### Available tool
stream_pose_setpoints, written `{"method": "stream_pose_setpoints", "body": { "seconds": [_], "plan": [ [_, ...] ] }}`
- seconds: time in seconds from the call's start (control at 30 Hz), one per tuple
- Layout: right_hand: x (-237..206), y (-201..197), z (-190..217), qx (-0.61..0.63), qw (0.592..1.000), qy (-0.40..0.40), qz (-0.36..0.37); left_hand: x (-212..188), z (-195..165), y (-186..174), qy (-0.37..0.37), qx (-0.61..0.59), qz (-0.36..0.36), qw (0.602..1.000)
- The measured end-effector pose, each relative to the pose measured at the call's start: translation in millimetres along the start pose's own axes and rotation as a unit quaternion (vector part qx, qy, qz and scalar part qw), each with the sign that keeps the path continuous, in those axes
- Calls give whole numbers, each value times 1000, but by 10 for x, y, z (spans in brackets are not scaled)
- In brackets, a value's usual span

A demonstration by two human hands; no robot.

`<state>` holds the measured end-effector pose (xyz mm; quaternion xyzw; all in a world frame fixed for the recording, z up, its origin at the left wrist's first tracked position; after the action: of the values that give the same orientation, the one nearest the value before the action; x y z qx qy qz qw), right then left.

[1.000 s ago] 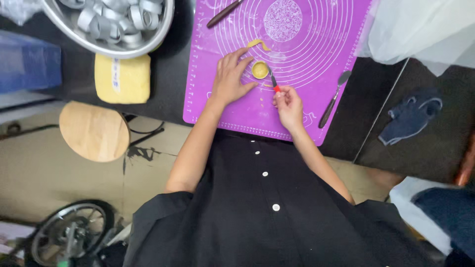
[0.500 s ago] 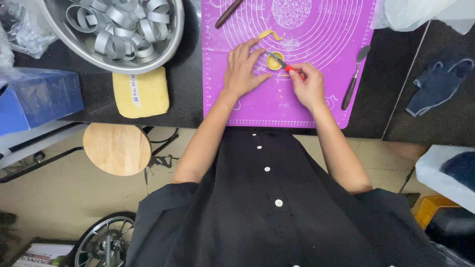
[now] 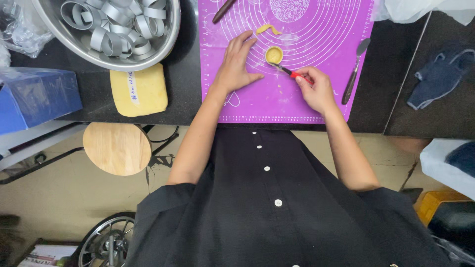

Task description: The person presses yellow dough into a small metal ring mold on a purple mat, then uses a red knife to trim the excess dough from the edges. The person repeats this process with additional dough pieces.

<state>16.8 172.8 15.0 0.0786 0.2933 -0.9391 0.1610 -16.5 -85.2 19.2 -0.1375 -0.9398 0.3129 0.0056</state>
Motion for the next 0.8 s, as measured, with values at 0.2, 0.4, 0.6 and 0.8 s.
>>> {"method": "stream_pose_setpoints", "body": {
  "seconds": [0.2, 0.4, 0.6, 0.8],
  "plan": [
    [-384, 473, -369, 327, 938, 98, -58, -122, -312, -14, 59, -12, -59, 996],
    [-718, 968, -257, 387, 911, 140, -24, -341, -457, 265, 42, -167, -68, 983],
    [-895, 1108, -261, 384, 907, 161, -64, -292, -2, 173, -5, -120, -38, 992],
    [-677, 983, 78, 252, 940, 92, -212, -104, -254, 49, 86, -1, -50, 995]
  ]
}}
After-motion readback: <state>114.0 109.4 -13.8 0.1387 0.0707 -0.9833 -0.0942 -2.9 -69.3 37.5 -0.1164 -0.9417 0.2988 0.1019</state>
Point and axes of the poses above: each hand's wrist, its own x-axis towards the middle knuckle, its own y-axis out of the palm, z = x × y, the point moved 6 cm from there along x, towards the middle knuckle, and after that the axes turned 3 degrees about -x, right-handed, at the moved point
